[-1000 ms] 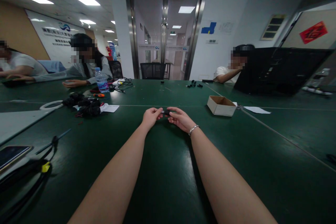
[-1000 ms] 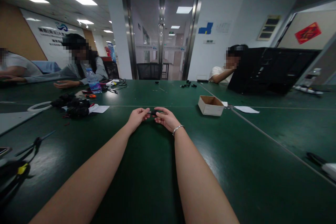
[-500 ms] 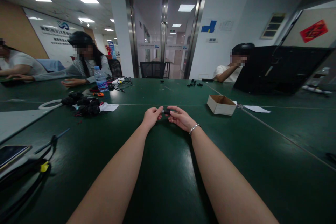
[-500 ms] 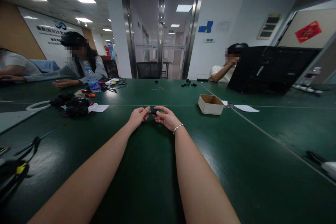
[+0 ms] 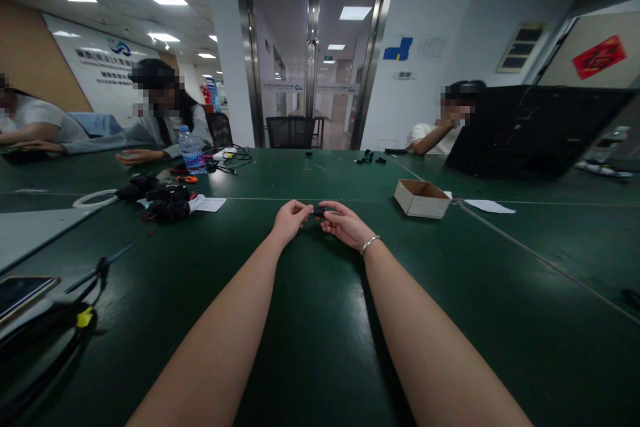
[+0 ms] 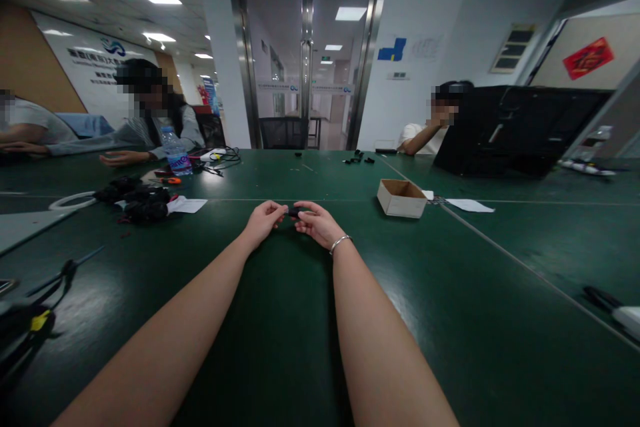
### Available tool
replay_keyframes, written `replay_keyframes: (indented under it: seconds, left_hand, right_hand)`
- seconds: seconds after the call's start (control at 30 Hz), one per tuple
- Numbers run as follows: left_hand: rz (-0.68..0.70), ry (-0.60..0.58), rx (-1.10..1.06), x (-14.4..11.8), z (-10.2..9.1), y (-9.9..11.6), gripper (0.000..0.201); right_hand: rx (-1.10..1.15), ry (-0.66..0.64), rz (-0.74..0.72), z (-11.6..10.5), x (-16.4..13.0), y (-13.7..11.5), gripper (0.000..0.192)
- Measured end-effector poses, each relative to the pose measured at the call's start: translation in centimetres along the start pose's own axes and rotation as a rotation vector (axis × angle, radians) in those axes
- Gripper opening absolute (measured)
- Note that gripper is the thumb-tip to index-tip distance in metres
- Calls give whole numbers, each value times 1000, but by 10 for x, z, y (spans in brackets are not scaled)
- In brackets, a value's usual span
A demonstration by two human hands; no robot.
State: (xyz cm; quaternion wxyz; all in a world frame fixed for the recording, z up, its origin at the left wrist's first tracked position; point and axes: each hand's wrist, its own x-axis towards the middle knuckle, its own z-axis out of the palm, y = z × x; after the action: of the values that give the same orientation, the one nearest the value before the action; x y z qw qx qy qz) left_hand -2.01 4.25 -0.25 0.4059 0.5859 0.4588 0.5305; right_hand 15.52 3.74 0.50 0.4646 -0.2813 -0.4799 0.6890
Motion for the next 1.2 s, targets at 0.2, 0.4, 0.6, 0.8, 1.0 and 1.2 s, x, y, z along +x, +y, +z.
replay_keyframes:
  seconds: [0.2, 0.4, 0.6, 0.8, 1.0, 1.2]
  left_hand:
    - [-126, -45, -113, -1, 1, 7, 34]
    - [-63, -40, 37, -4, 7, 10, 36]
    - [-90, -94, 58, -4, 6, 9, 27]
    - [-87, -102, 50, -4, 7, 8, 29]
    - [-93, -79, 18, -6, 5, 11, 34]
    - [-33, -102, 60, -3, 4, 4, 34]
  right_hand:
    - [-1, 29, 5, 1, 0, 0, 24]
    - [-16, 33, 3, 1, -1, 0, 23]
    - [-4, 31, -2, 1, 0, 0, 24]
    - [-1, 28, 1, 1, 0, 1, 24]
    - [5, 52, 8, 1, -1, 0, 24]
    - [0, 36, 13, 1, -1, 0, 22]
